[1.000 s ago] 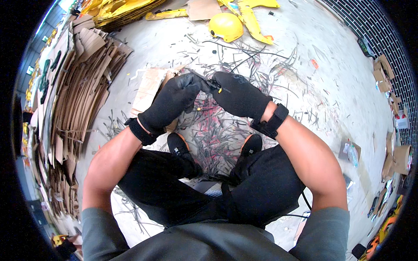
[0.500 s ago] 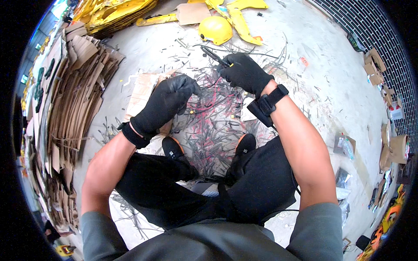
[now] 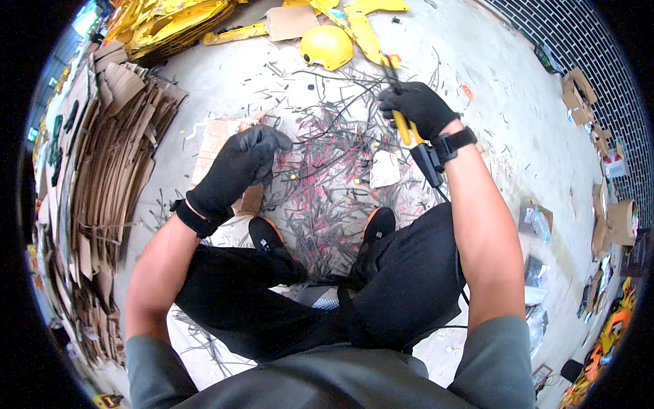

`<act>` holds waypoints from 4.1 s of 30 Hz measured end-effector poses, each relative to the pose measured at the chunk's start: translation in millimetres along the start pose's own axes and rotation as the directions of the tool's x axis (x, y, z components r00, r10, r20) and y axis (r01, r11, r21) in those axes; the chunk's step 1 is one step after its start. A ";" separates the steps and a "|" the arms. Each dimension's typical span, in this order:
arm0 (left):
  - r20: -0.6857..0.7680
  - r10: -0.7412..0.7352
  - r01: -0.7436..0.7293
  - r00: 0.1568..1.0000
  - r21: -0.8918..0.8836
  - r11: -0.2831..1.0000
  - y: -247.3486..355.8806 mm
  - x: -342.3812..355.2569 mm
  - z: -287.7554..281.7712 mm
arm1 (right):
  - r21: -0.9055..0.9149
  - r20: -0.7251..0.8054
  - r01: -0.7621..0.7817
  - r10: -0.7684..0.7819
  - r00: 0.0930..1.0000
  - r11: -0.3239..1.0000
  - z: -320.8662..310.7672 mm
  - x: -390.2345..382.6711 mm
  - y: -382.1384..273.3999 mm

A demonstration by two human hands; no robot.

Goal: The person strips insulation from multiple wires using a wire stripper and puts on a protective glove before handling an electronic component casing.

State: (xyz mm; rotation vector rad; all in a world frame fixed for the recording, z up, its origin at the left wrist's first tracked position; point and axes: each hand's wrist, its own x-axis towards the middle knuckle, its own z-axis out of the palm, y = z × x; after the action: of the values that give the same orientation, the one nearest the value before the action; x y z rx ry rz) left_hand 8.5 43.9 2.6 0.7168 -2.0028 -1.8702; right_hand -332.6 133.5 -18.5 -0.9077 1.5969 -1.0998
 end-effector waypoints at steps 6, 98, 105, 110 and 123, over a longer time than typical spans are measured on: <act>0.070 -0.012 0.022 0.997 -0.143 0.990 9.8 4.1 4.6 | -0.298 0.150 0.085 -0.041 0.988 0.951 29.9 0.0 -12.0; 0.496 0.162 -0.414 0.853 0.454 0.789 130.2 104.9 159.6 | 0.030 -0.478 0.340 -0.285 0.831 0.940 -17.9 -257.9 106.1; 0.563 0.155 -0.418 0.812 0.376 0.827 159.8 41.7 209.4 | 0.051 -0.240 0.564 -0.538 0.808 0.825 21.4 -221.0 42.8; 0.436 0.216 -0.293 0.873 0.115 0.949 163.4 75.0 174.5 | 0.511 -0.513 0.541 -0.268 0.815 0.667 4.2 -242.0 54.3; 0.550 0.222 -0.088 0.805 -0.259 0.962 135.0 31.6 221.8 | 0.767 -0.423 0.517 -0.306 0.853 0.380 46.1 -201.7 18.1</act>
State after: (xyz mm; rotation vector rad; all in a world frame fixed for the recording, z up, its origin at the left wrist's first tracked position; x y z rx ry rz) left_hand -157.9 214.9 110.1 -0.1094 -2.0322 -2.3509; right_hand -236.2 313.9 17.2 -0.4649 0.6905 -2.1680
